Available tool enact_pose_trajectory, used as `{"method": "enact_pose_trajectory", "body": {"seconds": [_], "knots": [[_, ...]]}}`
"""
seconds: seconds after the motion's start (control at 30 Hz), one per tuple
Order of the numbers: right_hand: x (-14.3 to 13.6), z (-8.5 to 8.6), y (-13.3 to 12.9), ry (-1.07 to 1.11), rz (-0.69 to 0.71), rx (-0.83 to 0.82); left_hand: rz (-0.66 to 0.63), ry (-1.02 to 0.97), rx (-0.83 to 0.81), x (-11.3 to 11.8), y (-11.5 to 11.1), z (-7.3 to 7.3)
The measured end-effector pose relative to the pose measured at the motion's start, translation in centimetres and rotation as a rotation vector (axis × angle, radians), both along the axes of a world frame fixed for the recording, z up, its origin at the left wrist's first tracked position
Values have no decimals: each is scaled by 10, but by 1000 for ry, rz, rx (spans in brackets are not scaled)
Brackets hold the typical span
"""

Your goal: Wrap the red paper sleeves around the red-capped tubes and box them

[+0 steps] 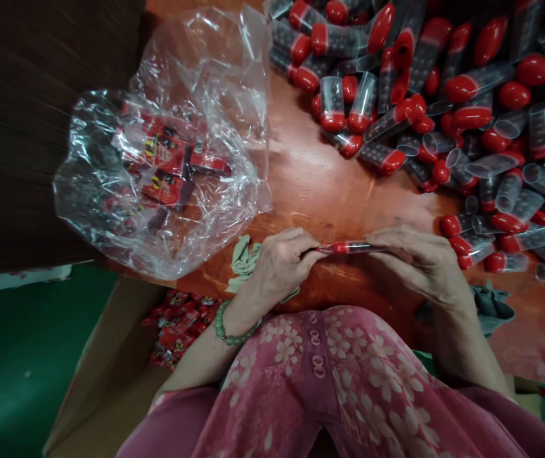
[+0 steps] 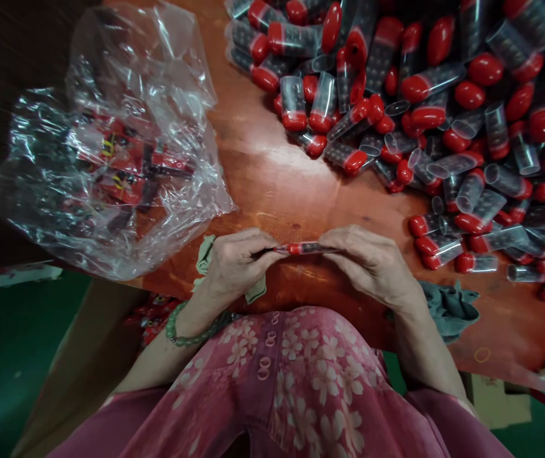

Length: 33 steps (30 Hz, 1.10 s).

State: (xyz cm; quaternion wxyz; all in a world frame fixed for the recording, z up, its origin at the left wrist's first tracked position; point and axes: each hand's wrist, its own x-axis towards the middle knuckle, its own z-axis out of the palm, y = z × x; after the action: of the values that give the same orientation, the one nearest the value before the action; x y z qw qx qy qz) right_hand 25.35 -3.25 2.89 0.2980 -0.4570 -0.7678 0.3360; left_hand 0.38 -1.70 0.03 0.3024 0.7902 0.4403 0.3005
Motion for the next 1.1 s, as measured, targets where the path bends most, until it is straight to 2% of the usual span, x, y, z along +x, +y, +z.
{"method": "enact_pose_trajectory", "body": {"seconds": [0.17,0.57,0.8,1.0,1.1], "knots": [[-2,11,3,-144,111,-47,-58,101,0,-1,-4,-4],[3,8,22,-22,155,-278,-115,20,-247,-3,-1,-10],[2,8,30,6,200,-331,-159,60,-329,-5,2,-8],[-4,11,32,-54,266,-380,-265,150,-379,-5,5,-6],[-8,13,34,-56,256,-379,-299,127,-417,-7,8,-4]]}}
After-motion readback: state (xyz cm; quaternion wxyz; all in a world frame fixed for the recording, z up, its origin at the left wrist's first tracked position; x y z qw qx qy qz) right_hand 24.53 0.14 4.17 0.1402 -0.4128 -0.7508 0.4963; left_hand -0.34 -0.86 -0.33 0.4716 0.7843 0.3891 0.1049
